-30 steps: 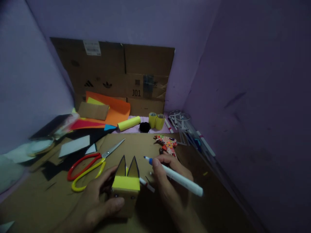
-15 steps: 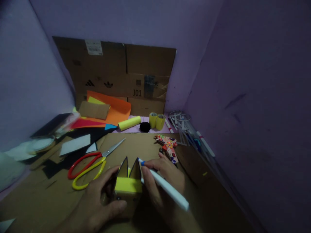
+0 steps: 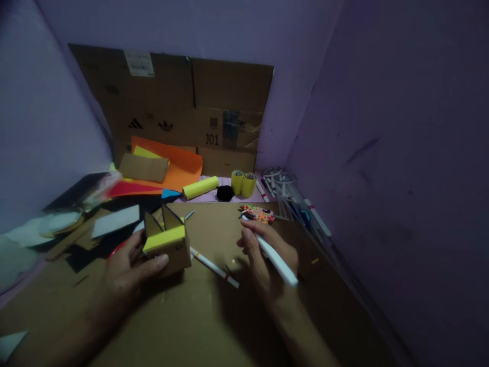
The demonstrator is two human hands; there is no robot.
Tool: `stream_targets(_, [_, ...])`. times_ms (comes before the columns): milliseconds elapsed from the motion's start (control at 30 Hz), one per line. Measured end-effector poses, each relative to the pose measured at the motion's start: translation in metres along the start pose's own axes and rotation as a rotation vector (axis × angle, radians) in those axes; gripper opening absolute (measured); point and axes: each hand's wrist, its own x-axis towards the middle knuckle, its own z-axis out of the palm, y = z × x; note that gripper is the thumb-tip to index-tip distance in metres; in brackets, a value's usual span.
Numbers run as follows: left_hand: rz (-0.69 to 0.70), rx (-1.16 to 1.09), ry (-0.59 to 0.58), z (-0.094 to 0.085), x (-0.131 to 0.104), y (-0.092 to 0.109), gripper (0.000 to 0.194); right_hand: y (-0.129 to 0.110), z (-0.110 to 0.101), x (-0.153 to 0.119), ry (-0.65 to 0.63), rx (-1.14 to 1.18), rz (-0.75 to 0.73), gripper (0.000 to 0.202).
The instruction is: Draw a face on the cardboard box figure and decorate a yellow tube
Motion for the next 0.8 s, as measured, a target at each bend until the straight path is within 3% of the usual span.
stream_targets(100, [0.022, 0.009, 0.03, -0.002, 0.006, -0.004, 0.064, 0.003, 0.002, 0.003, -0.087, 0.052, 0.041, 0.021])
stream_targets(200, [0.066, 0.065, -0.021, -0.001, 0.003, -0.007, 0.061, 0.002, 0.002, 0.002, -0.113, 0.124, 0.108, 0.029])
stream_targets(400, [0.006, 0.175, -0.376, 0.009, -0.015, -0.006, 0.062, 0.002, 0.006, 0.002, -0.044, 0.559, 0.456, 0.037])
stream_targets(467, [0.017, 0.247, -0.429, 0.017, -0.021, -0.007, 0.059, 0.005, 0.008, 0.004, -0.04, 0.673, 0.564, 0.039])
stream_targets(567, [0.057, 0.402, -0.453, 0.021, -0.027, -0.012, 0.057, 0.008, 0.009, 0.005, -0.036, 0.75, 0.649, 0.04])
stream_targets(667, [0.233, 0.557, -0.476, 0.008, -0.023, -0.016, 0.069, 0.009, 0.01, 0.003, -0.033, 0.757, 0.683, 0.041])
stream_targets(733, [0.333, 0.654, -0.424, -0.005, -0.015, -0.017, 0.077, 0.009, 0.011, 0.002, -0.036, 0.752, 0.701, 0.043])
stream_targets(800, [0.321, 0.736, -0.313, -0.015, -0.004, -0.016, 0.067, 0.009, 0.013, 0.0, -0.041, 0.738, 0.723, 0.046])
